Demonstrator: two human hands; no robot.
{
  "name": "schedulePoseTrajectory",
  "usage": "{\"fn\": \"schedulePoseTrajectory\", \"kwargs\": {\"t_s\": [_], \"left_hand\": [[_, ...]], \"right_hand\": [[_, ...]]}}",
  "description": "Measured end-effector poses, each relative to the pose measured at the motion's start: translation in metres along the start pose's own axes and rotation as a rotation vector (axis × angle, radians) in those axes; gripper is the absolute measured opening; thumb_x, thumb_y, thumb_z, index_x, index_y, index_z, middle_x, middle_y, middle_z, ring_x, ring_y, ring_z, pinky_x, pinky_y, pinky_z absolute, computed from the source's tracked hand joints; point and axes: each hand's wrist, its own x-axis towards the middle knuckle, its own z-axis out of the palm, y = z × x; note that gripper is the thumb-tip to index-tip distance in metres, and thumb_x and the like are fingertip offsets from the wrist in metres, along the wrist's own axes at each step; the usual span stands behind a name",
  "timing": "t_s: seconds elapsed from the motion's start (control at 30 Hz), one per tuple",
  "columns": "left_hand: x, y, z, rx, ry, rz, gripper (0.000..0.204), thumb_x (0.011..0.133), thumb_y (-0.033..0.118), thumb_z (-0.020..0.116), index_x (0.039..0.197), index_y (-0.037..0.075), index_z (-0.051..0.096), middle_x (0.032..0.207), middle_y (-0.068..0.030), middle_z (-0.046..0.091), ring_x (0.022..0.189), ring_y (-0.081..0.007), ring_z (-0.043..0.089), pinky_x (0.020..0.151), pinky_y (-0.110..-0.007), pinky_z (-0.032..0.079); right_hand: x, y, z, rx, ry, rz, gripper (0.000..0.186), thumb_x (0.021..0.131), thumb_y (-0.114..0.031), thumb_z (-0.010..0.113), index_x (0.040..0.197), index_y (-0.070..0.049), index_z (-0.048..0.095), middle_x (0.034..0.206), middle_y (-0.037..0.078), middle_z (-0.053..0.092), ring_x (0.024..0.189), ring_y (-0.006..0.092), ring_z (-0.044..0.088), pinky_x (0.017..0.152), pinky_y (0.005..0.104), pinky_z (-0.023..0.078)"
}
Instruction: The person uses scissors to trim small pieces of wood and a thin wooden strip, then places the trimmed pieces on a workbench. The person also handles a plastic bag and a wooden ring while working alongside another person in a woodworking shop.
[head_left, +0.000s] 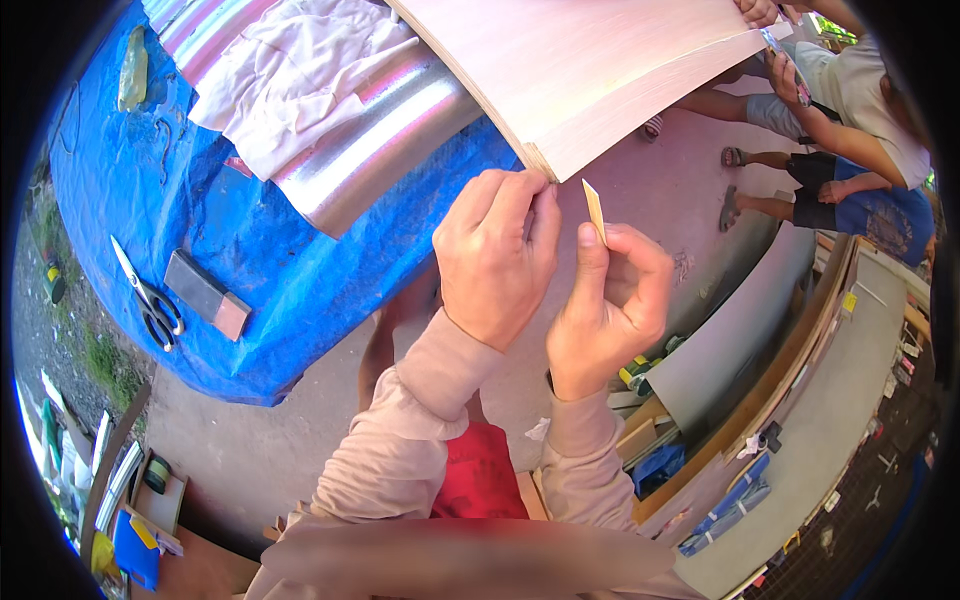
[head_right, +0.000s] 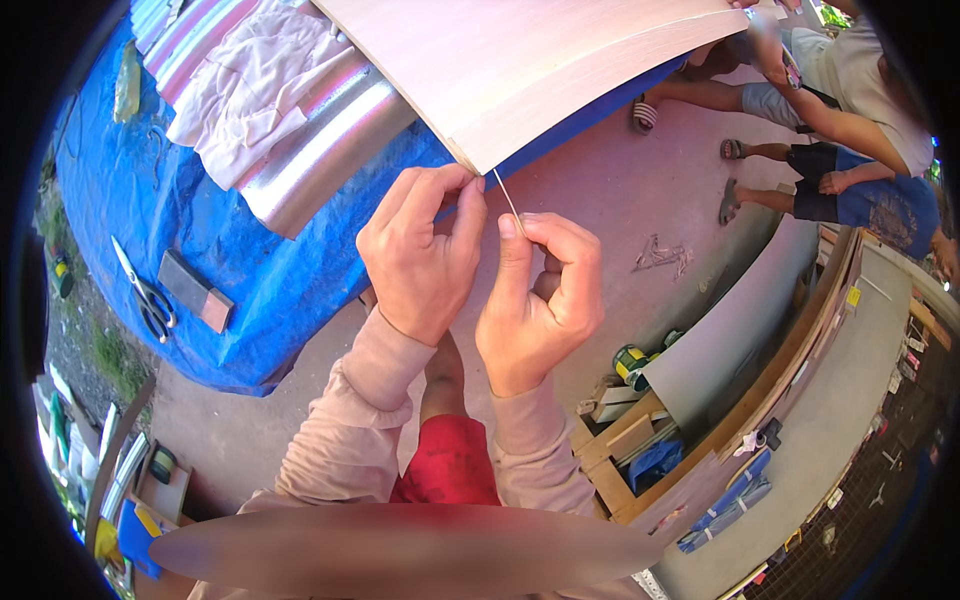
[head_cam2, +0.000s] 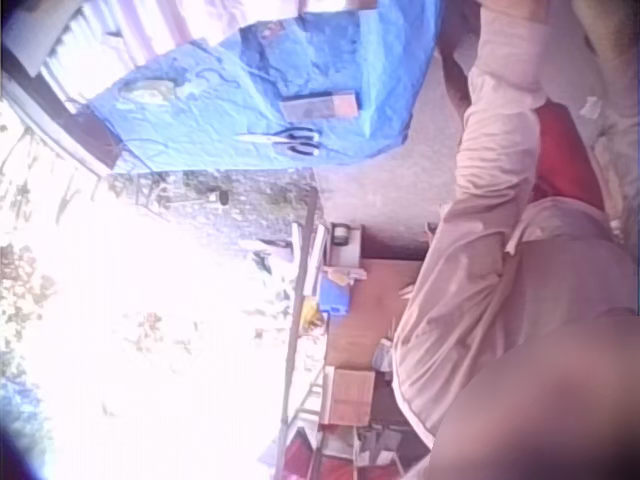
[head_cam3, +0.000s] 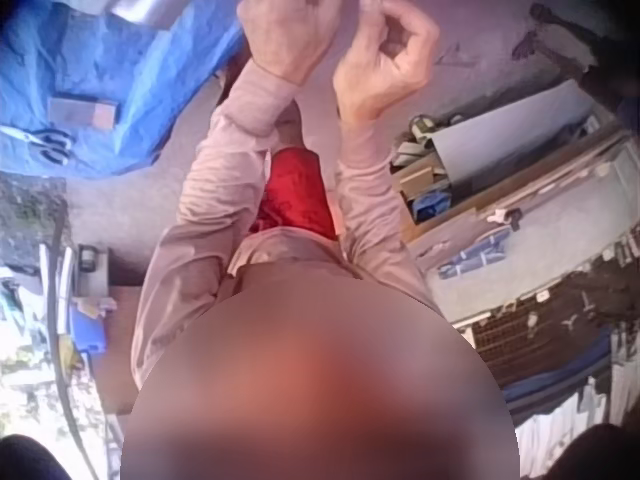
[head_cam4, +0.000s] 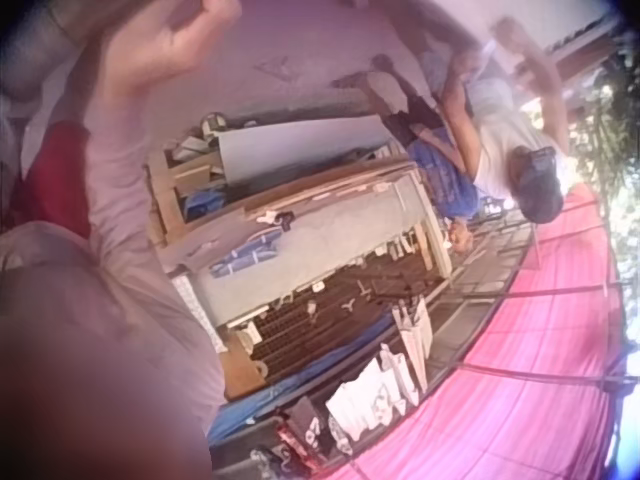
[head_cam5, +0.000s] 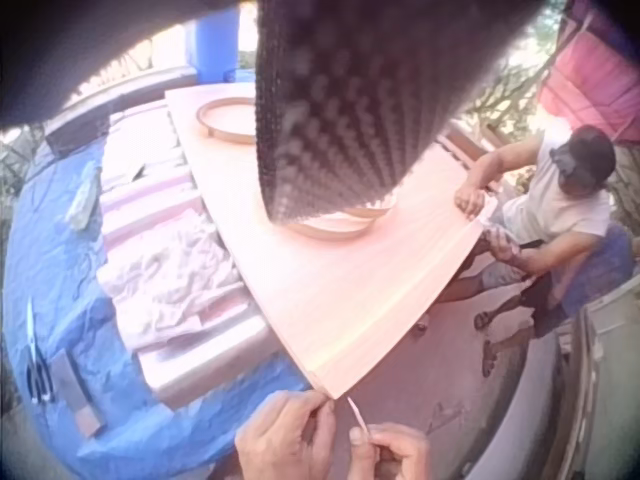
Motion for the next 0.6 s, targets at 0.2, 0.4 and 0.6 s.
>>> {"fn": "schedulePoseTrajectory", "kwargs": {"t_s": [0.2,0.4,0.6], "left_hand": [[-0.003,-0.024,-0.012,-0.147,-0.245,0.142,0.008,0.091,-0.002,0.077,0.097,0.001,0.073,0.086,-0.0118,0.071,0.068,-0.0265,0.069,0.063,-0.036,0.055],[-0.007,-0.022,-0.060,-0.101,-0.455,-0.248,0.015,0.098,0.008,0.078,0.098,-0.002,0.067,0.089,-0.0154,0.068,0.076,-0.0277,0.069,0.068,-0.038,0.054],[0.015,-0.002,-0.038,-0.675,-0.144,-0.562,0.036,0.097,0.007,0.084,0.128,-0.005,0.069,0.109,-0.0104,0.076,0.097,-0.0123,0.072,0.088,-0.026,0.060]], "right_hand": [[0.005,0.003,0.001,0.026,-0.044,-0.012,0.016,0.096,0.006,0.080,0.106,0.001,0.069,0.107,0.011,0.072,0.093,0.0196,0.071,0.080,0.0334,0.062],[0.019,0.011,0.009,-0.034,-0.139,-0.136,0.017,0.092,0.002,0.085,0.102,-0.001,0.072,0.097,0.009,0.076,0.085,0.0197,0.074,0.076,0.0326,0.060],[0.021,0.014,0.022,-0.076,-0.110,-0.094,0.020,0.089,-0.002,0.089,0.100,-0.004,0.072,0.089,0.006,0.076,0.077,0.0203,0.075,0.073,0.0335,0.060]]}}
